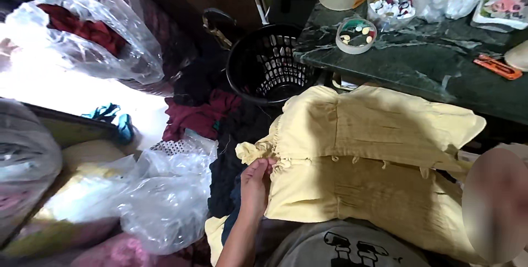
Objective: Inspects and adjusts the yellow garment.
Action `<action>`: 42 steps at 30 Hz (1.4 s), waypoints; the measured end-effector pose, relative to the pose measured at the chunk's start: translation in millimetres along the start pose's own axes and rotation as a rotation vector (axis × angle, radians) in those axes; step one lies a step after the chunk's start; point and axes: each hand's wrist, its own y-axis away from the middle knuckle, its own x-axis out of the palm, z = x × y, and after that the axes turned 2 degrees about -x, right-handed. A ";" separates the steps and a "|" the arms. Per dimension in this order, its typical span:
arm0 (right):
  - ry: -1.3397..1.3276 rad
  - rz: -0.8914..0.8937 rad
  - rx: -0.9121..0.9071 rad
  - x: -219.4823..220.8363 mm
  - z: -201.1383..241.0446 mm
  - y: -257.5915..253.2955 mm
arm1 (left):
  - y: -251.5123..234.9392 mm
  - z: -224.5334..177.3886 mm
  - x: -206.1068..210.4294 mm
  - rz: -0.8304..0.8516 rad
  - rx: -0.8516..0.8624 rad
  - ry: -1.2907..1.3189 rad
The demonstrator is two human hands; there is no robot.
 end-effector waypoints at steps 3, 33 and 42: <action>-0.009 0.012 -0.010 1.9 2.2 0.0 | -2.4 -6.6 7.1 0.069 0.059 -0.209; -0.092 0.018 0.102 52.6 -19.4 18.5 | -30.0 -26.6 13.4 -0.027 -0.105 -0.080; -0.627 -0.156 0.623 57.4 -41.6 14.4 | -19.8 -25.0 -3.0 0.113 -0.115 -0.004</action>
